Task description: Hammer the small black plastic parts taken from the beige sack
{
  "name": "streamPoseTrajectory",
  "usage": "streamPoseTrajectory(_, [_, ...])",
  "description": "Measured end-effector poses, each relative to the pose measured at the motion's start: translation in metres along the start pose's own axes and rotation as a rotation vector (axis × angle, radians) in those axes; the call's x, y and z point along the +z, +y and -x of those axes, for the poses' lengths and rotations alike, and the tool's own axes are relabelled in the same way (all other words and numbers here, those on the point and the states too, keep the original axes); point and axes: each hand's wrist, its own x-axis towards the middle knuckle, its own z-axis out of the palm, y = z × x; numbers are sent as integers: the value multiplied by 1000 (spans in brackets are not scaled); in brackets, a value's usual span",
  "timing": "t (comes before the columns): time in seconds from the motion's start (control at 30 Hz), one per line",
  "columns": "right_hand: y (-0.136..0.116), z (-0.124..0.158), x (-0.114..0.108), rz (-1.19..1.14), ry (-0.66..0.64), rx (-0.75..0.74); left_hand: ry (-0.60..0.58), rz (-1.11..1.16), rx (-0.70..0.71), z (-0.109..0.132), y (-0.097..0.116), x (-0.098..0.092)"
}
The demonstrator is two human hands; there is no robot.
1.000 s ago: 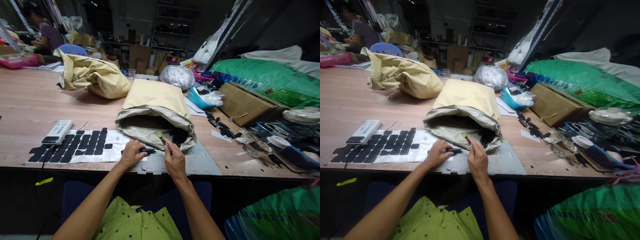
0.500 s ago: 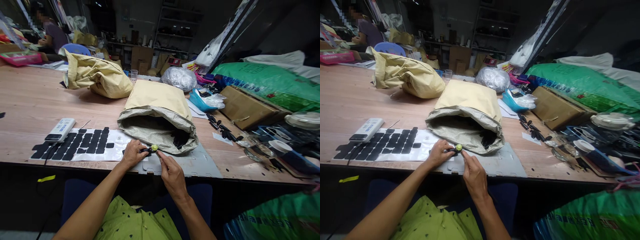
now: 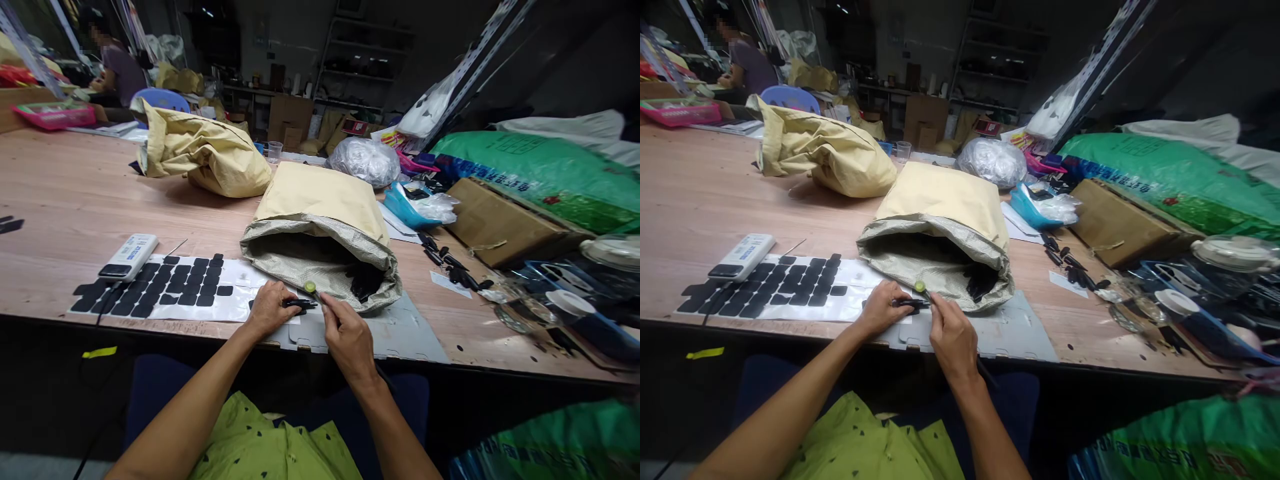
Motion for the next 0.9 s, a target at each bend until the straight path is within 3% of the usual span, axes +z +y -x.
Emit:
streamPoseTrajectory(0.1, [12,-22,2,162,73,59,-5,4,-6,0,2,-2])
streamPoseTrajectory(0.23, [28,-41,14,352,51,90,-17,5,-9,1,4,-5])
streamPoseTrajectory(0.5, [37,-35,33,547,71,7,-63,10,37,4,5,-9])
streamPoseTrajectory(0.67, [37,-36,32,548,67,17,-7,150,58,7,5,-12])
streamPoseTrajectory(0.77, [38,-37,32,543,60,23,-35,345,74,31,14,-16])
streamPoseTrajectory(0.9, [37,-37,32,540,51,30,-133,433,220,94,21,-3])
